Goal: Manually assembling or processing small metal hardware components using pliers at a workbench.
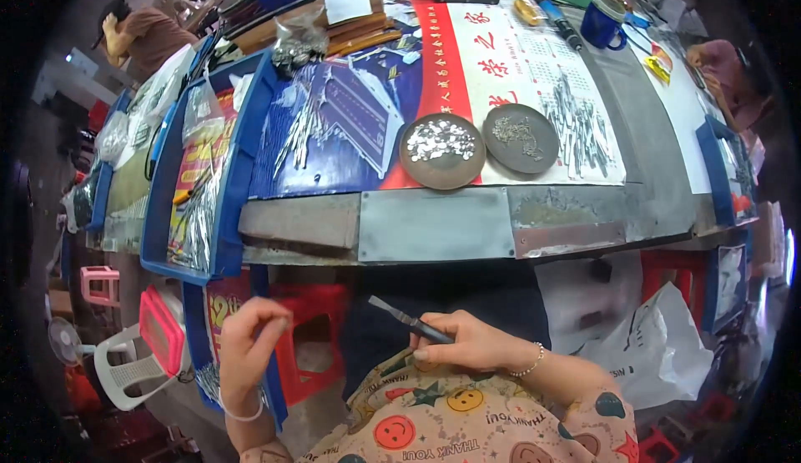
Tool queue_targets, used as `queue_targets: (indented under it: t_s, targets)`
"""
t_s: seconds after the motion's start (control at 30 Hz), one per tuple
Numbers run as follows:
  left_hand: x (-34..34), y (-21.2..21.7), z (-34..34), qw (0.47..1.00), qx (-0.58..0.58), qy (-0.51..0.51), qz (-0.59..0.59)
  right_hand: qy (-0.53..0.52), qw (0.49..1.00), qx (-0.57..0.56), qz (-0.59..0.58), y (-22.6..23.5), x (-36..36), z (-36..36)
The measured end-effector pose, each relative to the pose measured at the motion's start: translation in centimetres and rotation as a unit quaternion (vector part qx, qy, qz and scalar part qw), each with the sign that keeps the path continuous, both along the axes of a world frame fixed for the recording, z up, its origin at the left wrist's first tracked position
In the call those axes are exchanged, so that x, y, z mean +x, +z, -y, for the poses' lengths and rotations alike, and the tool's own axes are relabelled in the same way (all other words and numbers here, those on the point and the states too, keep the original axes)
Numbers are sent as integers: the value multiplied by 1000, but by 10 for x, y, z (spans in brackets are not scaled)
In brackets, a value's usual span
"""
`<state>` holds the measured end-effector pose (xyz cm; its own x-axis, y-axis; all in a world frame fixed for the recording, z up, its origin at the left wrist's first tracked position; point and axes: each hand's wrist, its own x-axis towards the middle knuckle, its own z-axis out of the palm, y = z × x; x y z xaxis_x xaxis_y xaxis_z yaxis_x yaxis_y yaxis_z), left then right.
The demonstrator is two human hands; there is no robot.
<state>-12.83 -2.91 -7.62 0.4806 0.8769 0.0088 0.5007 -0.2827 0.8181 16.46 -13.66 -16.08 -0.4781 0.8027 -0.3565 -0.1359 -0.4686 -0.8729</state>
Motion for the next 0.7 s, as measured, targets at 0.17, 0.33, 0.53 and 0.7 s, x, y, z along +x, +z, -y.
queue_targets:
  t_s: [0.17,0.33,0.53,0.7]
  targets:
    - [56,-11,-75,997,35,69,24,-37,998,-46,-22,-12,14,11]
    - [75,-45,-165,971,197,134,-25,-70,989,-123,-45,-32,22,22]
    - [81,-81,-227,938,262,157,-163,-89,991,-85,-59,-52,30,16]
    - [87,-86,-244,944,226,128,-204,-57,992,-109,-34,-58,33,3]
